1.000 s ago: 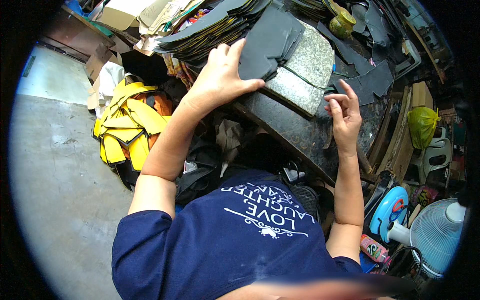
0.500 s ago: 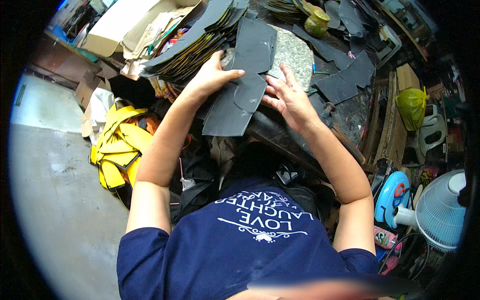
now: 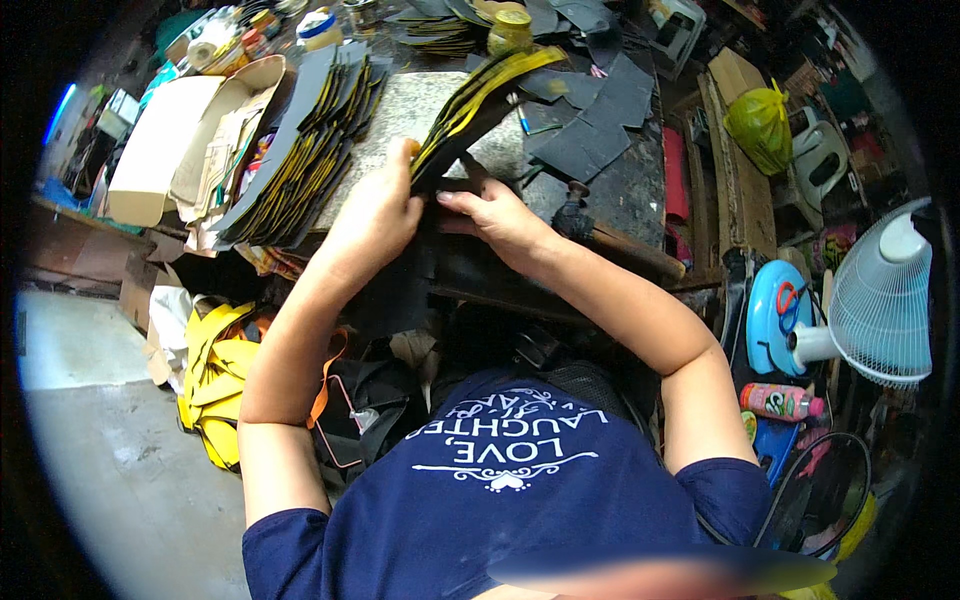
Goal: The person gathers and stacks multiple dark gray and yellow material pieces on a cluttered workbench. They repeatedly align the pieces, flip them, and arrange them into neat piles. The person also uses a pen to mark some pieces and ties a bundle with a rubber band.
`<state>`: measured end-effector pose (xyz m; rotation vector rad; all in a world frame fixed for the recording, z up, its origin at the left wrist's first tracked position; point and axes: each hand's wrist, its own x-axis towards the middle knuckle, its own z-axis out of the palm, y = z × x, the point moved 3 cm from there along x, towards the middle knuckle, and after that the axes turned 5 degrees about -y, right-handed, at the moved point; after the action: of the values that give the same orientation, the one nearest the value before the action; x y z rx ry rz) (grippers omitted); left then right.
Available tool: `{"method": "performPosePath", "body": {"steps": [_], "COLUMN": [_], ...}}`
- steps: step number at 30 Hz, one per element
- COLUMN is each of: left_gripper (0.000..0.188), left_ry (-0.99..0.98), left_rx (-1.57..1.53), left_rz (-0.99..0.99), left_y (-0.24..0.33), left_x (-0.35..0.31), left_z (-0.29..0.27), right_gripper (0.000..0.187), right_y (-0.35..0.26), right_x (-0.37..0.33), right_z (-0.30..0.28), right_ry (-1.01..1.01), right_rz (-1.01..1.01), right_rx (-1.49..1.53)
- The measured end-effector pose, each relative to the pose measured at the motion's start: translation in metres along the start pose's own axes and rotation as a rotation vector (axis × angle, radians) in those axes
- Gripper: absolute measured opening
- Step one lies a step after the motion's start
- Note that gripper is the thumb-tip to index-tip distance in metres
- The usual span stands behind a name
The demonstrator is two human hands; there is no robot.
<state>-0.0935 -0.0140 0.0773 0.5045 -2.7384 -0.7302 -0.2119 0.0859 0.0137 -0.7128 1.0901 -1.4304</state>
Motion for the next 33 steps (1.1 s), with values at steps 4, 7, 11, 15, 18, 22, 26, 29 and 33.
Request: {"method": "performPosePath", "body": {"steps": [4,7,11,15,18,22,26,29,33], "left_gripper": [0.054,0.057,0.058,0.055,0.048,0.044,0.057,0.078,0.075], "left_ry": [0.098,-0.060,-0.149,-0.187,-0.156,-0.226,-0.167,-0.118,-0.048], "left_rx": [0.183,0.210,0.088,-0.272,-0.812,-1.018,-0.799,-0.397,0.055], "left_rz": [0.086,0.075,0.059,-0.123,-0.236,-0.424,-0.288,-0.247,-0.208], "left_y": [0.004,0.001,-0.005,-0.025,-0.038,-0.058,-0.073,-0.075,-0.065], "left_x": [-0.001,-0.001,0.002,0.010,0.012,0.016,0.025,0.034,0.030], "left_z": [-0.028,-0.023,-0.004,-0.010,-0.009,0.012,0.031,0.033,0.020], "right_gripper": [0.043,0.041,0.039,0.048,0.038,0.024,0.022,0.022,0.030], "right_y": [-0.011,-0.015,-0.017,-0.025,-0.038,-0.049,-0.051,-0.050,-0.045], "right_x": [-0.009,-0.012,-0.017,-0.024,-0.025,-0.039,-0.050,-0.053,-0.049], "right_z": [-0.009,-0.021,-0.033,-0.046,-0.061,-0.072,-0.072,-0.070,-0.068], "right_ry": [0.001,0.002,0.038,0.052,0.059,0.291,0.304,0.325,0.295], "right_rz": [-0.145,-0.028,0.032,-0.075,-0.159,-0.373,-0.501,-0.604,-0.638], "right_rx": [-0.037,-0.148,-0.016,-0.124,-0.623,-1.156,-1.472,-1.540,-1.620]}}
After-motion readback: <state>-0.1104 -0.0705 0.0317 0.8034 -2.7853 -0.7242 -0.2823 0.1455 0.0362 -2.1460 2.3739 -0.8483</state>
